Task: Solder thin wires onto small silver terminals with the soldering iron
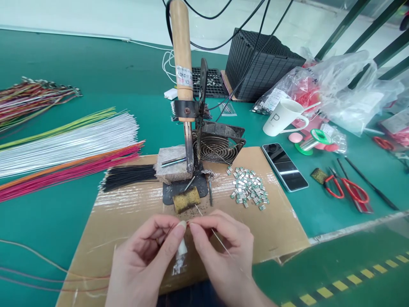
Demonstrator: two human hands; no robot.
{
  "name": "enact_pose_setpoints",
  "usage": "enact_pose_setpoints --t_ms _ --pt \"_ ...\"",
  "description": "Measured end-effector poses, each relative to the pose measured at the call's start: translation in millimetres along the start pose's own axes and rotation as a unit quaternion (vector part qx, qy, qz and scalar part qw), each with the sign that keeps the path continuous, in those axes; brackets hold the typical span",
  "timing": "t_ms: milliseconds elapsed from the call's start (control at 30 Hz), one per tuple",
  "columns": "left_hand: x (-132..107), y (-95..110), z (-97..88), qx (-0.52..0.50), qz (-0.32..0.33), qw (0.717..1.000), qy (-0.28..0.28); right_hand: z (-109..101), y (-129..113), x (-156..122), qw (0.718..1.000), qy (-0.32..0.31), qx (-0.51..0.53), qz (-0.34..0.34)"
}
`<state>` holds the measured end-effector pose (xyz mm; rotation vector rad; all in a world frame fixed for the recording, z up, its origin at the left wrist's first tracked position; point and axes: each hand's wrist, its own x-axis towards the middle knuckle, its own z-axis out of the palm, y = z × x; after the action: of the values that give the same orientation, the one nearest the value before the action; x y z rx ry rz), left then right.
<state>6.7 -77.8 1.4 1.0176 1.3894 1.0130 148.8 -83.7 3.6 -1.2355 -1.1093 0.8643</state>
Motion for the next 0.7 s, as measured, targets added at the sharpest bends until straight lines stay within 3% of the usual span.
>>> enact_pose_setpoints --t_ms 400,700 --pt "2.4 2.2 3.1 -0.013 -0.017 1.0 -0.012 -2.9 0.6 0.3 1.0 -0.009 0.002 -0.004" --pt "1.1 1.0 2.6 -0.014 -0.016 1.0 -0.018 -5.5 4.0 1.7 0.995 -0.014 -0.038 -0.086"
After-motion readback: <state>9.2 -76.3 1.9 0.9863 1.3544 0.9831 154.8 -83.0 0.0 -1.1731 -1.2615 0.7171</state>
